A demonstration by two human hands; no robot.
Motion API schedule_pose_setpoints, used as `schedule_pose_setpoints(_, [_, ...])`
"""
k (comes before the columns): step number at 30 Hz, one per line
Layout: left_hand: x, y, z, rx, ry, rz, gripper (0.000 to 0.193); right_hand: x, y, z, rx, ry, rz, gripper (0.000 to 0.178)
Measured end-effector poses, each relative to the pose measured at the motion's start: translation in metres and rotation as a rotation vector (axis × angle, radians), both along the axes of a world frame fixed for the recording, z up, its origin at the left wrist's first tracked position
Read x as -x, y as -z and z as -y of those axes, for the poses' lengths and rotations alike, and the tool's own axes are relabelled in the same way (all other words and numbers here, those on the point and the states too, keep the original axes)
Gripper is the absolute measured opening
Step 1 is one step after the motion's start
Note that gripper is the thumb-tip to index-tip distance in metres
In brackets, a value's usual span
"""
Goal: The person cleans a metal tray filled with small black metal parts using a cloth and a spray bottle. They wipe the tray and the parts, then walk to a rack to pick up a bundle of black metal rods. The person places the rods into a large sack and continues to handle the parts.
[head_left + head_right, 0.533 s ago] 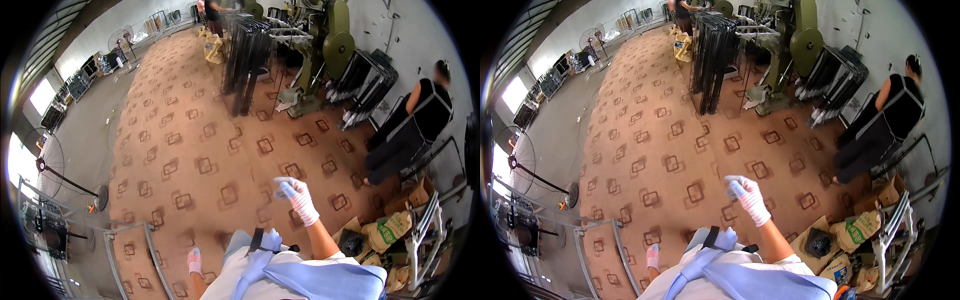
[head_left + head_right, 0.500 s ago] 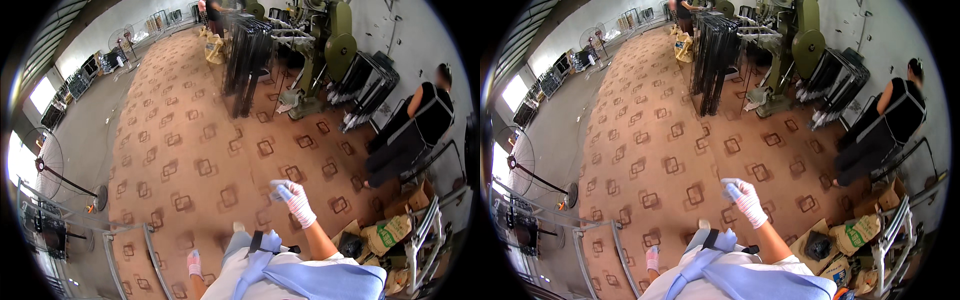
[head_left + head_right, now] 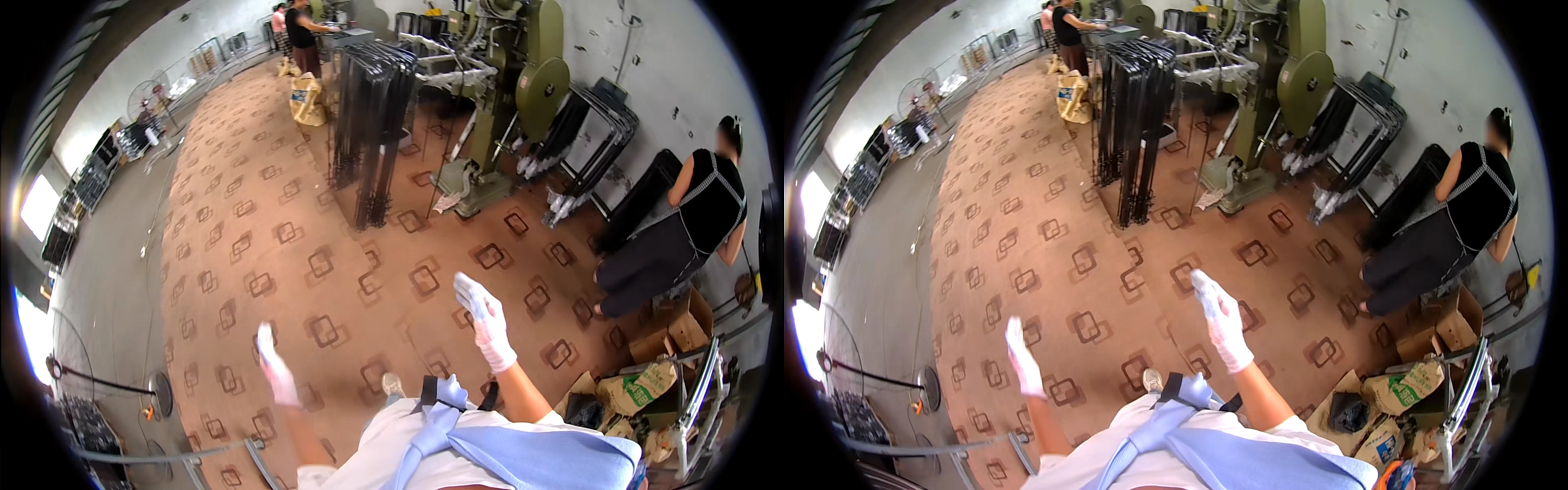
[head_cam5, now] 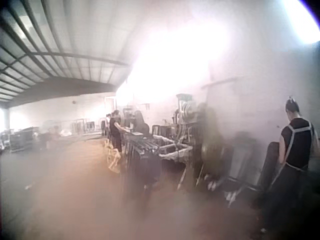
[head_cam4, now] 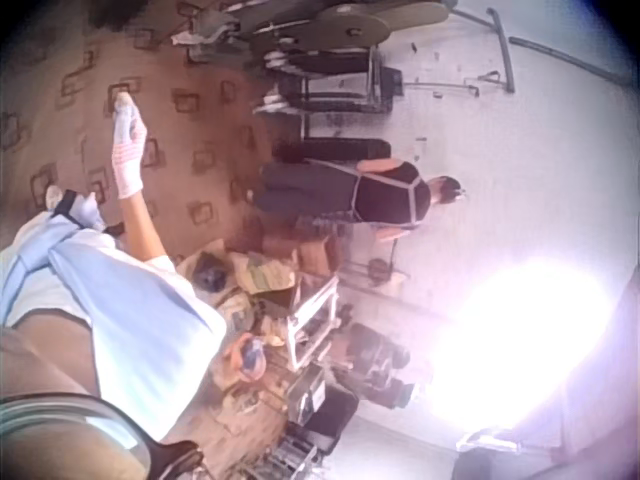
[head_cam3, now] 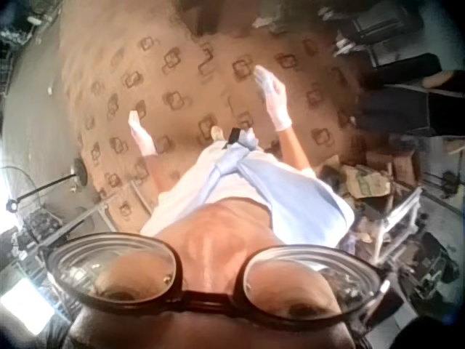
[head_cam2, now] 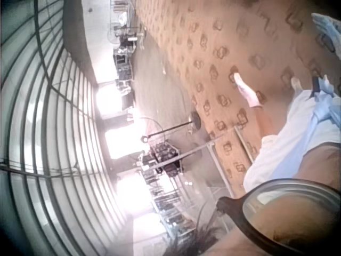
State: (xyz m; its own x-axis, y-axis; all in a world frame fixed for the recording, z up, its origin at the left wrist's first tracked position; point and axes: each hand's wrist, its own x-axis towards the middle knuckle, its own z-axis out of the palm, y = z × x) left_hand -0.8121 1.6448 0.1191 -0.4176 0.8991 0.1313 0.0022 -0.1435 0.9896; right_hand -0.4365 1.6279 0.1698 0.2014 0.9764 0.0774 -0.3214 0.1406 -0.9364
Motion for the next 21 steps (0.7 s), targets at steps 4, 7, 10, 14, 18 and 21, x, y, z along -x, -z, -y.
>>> schedule_pose_setpoints(4, [-0.135, -0.033, -0.135, -0.132, 0.242, 0.166, 0.048, 0.018, -0.009, -0.071, -0.07, 0.183, 0.173, 0.045])
schedule_pose_setpoints(7, [-0.263, -0.036, -0.176, -0.125, 0.595, 0.356, 0.048, 0.035, 0.001, -0.132, 0.079, 0.224, -0.043, 0.044])
schedule_pose_setpoints(10, [-0.326, -0.037, -0.19, 0.021, 0.985, 0.241, 0.049, -0.016, 0.016, -0.163, -0.038, 0.178, -0.182, 0.052])
schedule_pose_setpoints(14, [-0.311, 0.004, -0.241, 0.223, 1.009, -0.254, 0.048, -0.134, 0.034, -0.19, 0.102, 0.205, -0.085, 0.041])
schedule_pose_setpoints(18, [-0.265, 0.032, -0.263, 0.446, 0.699, -0.036, 0.048, -0.218, 0.055, -0.206, 0.353, 0.401, -0.229, 0.046])
schedule_pose_setpoints(21, [-0.227, 0.034, -0.263, 0.48, 0.502, 0.142, 0.056, -0.247, 0.071, -0.22, 0.417, 0.382, -0.204, 0.055])
